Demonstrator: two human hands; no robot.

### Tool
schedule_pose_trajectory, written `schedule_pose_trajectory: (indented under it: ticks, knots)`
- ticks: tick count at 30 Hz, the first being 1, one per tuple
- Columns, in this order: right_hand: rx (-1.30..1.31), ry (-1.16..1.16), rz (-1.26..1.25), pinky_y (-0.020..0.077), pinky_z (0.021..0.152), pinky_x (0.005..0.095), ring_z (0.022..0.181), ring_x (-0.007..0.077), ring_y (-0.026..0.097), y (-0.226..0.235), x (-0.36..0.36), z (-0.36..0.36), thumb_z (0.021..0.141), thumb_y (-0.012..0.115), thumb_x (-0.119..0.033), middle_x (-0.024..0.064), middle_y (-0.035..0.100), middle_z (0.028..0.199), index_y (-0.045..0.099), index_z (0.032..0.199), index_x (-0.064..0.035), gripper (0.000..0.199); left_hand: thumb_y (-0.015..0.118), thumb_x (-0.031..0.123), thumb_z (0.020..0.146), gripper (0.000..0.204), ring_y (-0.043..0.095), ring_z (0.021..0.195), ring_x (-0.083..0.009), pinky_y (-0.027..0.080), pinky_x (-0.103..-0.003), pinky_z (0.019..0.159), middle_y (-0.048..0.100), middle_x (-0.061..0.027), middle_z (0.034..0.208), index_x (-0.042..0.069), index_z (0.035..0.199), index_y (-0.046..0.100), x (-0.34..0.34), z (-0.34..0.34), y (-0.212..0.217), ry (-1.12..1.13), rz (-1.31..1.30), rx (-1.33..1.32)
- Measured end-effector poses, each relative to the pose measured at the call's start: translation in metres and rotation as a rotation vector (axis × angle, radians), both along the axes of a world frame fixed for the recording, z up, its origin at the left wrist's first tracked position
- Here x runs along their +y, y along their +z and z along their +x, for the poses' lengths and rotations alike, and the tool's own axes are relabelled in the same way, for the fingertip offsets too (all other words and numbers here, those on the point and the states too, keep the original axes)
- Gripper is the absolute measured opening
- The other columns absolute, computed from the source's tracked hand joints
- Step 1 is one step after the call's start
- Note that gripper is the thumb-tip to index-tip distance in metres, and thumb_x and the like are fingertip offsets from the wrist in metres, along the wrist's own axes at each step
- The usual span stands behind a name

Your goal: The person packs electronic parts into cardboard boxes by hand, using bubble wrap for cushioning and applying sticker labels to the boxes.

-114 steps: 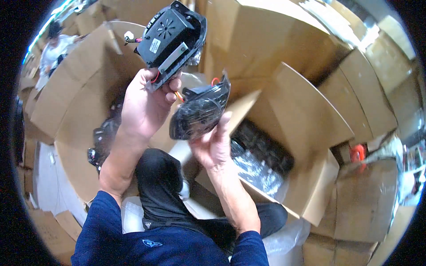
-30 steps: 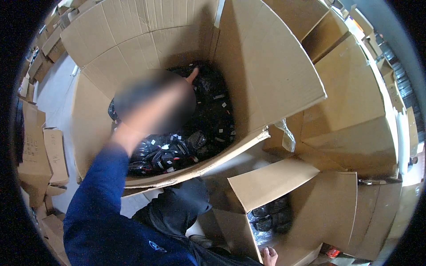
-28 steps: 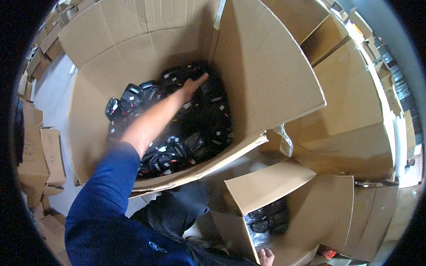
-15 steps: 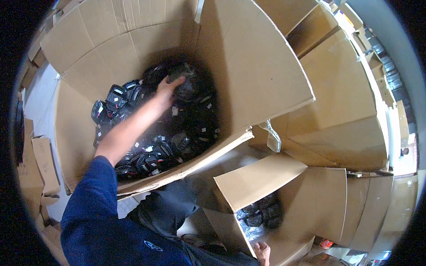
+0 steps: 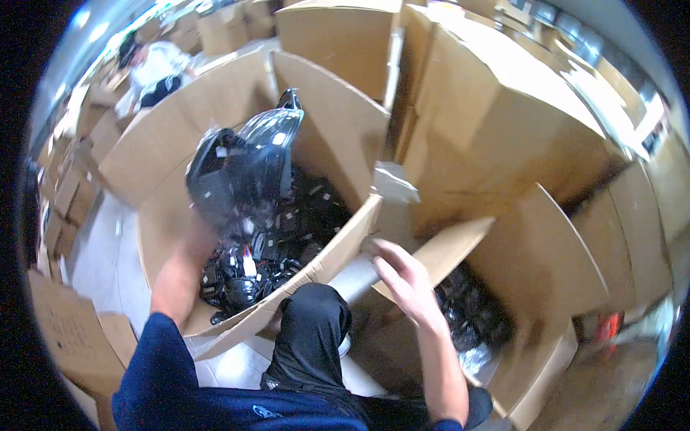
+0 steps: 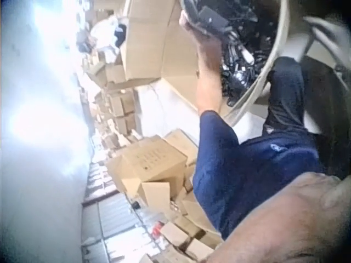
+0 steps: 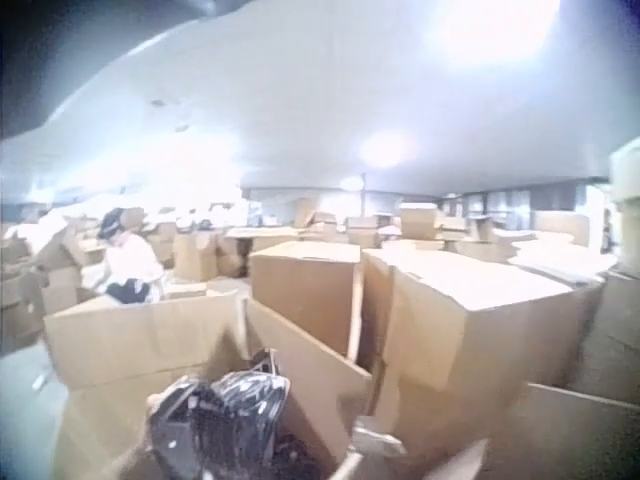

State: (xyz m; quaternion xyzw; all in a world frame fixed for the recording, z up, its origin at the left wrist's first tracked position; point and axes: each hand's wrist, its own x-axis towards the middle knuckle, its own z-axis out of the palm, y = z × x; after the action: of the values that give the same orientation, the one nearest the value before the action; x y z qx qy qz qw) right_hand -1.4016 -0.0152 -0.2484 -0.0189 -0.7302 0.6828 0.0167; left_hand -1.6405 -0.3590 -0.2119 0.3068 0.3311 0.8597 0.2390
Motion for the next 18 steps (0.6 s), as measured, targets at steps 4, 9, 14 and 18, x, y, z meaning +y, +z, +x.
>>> schedule_pose_trajectory:
  ticks: [4, 9, 14, 18]
  knots:
    - [0.169, 0.062, -0.91, 0.0362, 0.118, 0.0449, 0.142, 0.0335, 0.044, 0.007, -0.038, -0.049, 0.1, 0.048, -0.059, 0.023, 0.039, 0.156, 0.026, 0.155, 0.0013, 0.085, 0.066, 0.026, 0.092, 0.027, 0.065, 0.098, -0.0198, 0.054, -0.038, 0.089, 0.069, -0.0084, 0.11, 0.005, 0.11, 0.066, 0.101, 0.078, -0.002, -0.065, -0.043, -0.012]
    - [0.206, 0.159, -1.461, 0.0466, 0.109, 0.0471, 0.124, 0.027, 0.059, -0.011, -0.015, 0.005, 0.092, 0.055, -0.068, 0.0144, 0.063, 0.134, 0.056, 0.138, -0.0069, 0.076, 0.068, 0.02, 0.09, 0.023, 0.064, 0.093, -0.0187, 0.053, -0.035, 0.085, 0.068, -0.0066, 0.105, 0.004, 0.107, 0.066, 0.173, 0.204, -0.038, -0.124, -0.119, -0.073]
    - [0.413, -0.386, -1.506, 0.0545, 0.098, 0.0425, 0.109, 0.0235, 0.066, -0.04, 0.039, 0.11, 0.09, 0.072, -0.045, 0.0094, 0.07, 0.122, 0.063, 0.126, -0.0071, 0.053, 0.07, 0.014, 0.088, 0.019, 0.063, 0.088, -0.0176, 0.052, -0.032, 0.081, 0.067, -0.0047, 0.1, 0.002, 0.104, 0.066, 0.261, 0.259, -0.048, -0.121, -0.193, -0.132]
    - [0.566, -0.97, -0.792, 0.0543, 0.093, 0.0342, 0.103, 0.0194, 0.067, -0.016, 0.106, 0.2, 0.087, 0.081, -0.027, 0.0072, 0.071, 0.113, 0.063, 0.123, -0.0036, 0.047, 0.071, 0.009, 0.087, 0.017, 0.062, 0.083, -0.0167, 0.051, -0.03, 0.078, 0.067, -0.0033, 0.096, 0.001, 0.101, 0.066, 0.297, 0.308, -0.065, -0.102, -0.241, -0.166]
